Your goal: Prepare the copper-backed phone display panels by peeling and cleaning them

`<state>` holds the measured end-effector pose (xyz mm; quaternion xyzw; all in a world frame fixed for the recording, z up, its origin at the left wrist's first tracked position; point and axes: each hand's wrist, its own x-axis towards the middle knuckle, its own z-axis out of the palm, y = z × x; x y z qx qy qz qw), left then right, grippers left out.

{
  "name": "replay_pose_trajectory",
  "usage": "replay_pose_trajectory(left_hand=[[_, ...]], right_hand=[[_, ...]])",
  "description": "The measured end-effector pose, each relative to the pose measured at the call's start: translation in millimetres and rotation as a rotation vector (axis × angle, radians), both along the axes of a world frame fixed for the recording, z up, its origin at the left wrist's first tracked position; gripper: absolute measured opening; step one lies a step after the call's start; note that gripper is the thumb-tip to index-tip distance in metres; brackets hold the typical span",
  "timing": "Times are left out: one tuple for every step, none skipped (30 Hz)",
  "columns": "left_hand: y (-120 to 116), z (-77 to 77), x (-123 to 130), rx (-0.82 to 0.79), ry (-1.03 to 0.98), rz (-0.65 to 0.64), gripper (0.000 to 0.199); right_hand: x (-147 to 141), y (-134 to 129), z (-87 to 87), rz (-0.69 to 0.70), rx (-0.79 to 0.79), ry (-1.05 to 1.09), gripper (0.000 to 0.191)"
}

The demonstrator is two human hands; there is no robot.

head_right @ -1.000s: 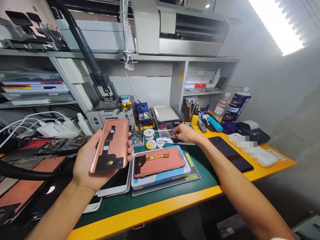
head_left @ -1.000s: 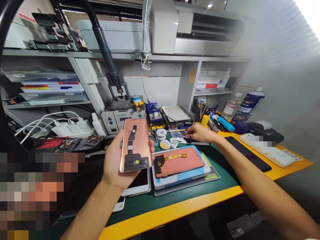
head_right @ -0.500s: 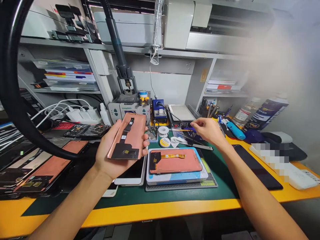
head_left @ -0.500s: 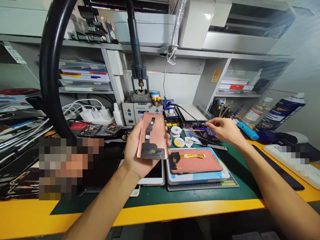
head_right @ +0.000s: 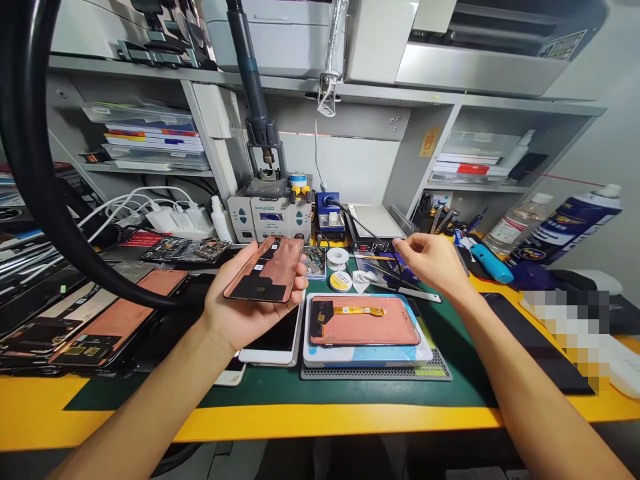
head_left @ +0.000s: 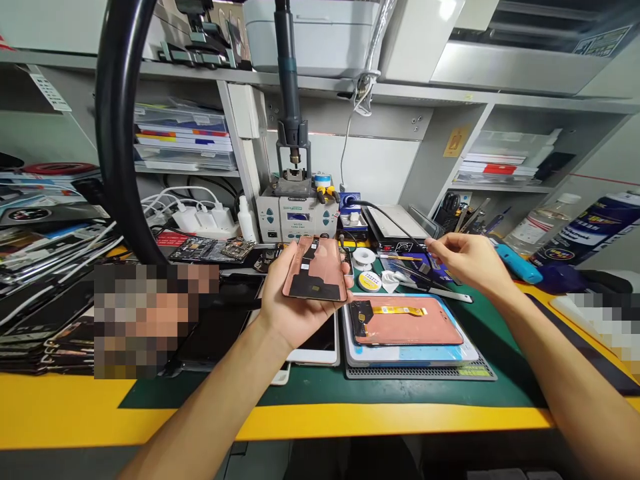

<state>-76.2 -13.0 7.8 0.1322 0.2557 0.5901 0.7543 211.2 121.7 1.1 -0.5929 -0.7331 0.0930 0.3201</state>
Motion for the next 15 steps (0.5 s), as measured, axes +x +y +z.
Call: replay_pose_trajectory(left_hand=[[0.0,0.2,0.2,-0.007,0.006,0.005,0.053],[0.0,0.6,0.8,-0.010,0.015,0.006,0.053],[-0.1,1.1,1.9,-0.009,0.029,0.010,0.053],[-0.3,1.7,3.5,-0.005,0.048,0.022,0.053],[-0.5,2.5,5.4,0.006,0.070,0.046,0.053],[-0.6,3.1,7.6,0.024,0.091,0.076,0.053],[-0.7,3.6,9.9,0.051,0.107,0.114,0.051],[-0.8,3.7,12.0,0.083,0.121,0.154,0.049],[-0.6,3.5,13.8,0.115,0.135,0.179,0.048],[-0.3,3.0,15.1,0.146,0.151,0.185,0.048],[0.1,2.2,16.0,0.170,0.170,0.180,0.048],[0.7,1.2,16.6,0.188,0.189,0.176,0.049],[1.3,0.2,16.9,0.202,0.204,0.180,0.051],[1.8,-0.8,17.0,0.209,0.210,0.193,0.051],[2.4,-1.7,17.0,0.213,0.206,0.219,0.050]], right_hand=[[0.1,-0.3,0.6,0.001,0.007,0.008,0.046],[-0.5,-2.1,1.9,-0.001,0.017,0.017,0.045],[-2.2,-5.9,4.0,0.002,0.028,0.041,0.044],[-5.4,-12.3,6.8,0.020,0.034,0.083,0.043],[-10.4,-21.4,10.2,0.054,0.038,0.125,0.042],[-17.2,-33.0,13.8,0.138,0.030,0.214,0.039],[-25.7,-46.7,17.5,0.265,0.004,0.269,0.036],[-35.4,-61.4,20.8,0.421,0.000,0.276,0.030],[-45.7,-76.0,23.4,0.589,0.011,0.236,0.022],[-55.9,-89.5,25.3,0.724,0.079,0.175,0.012],[-65.4,-100.9,26.3,0.825,0.184,0.075,0.007],[-73.7,-109.7,26.6,0.872,0.301,-0.008,0.009],[-80.4,-115.7,26.0,0.898,0.367,-0.090,0.011],[-85.5,-119.1,24.9,0.912,0.417,-0.152,0.013],[-89.1,-120.4,23.3,0.917,0.447,-0.200,0.014]])
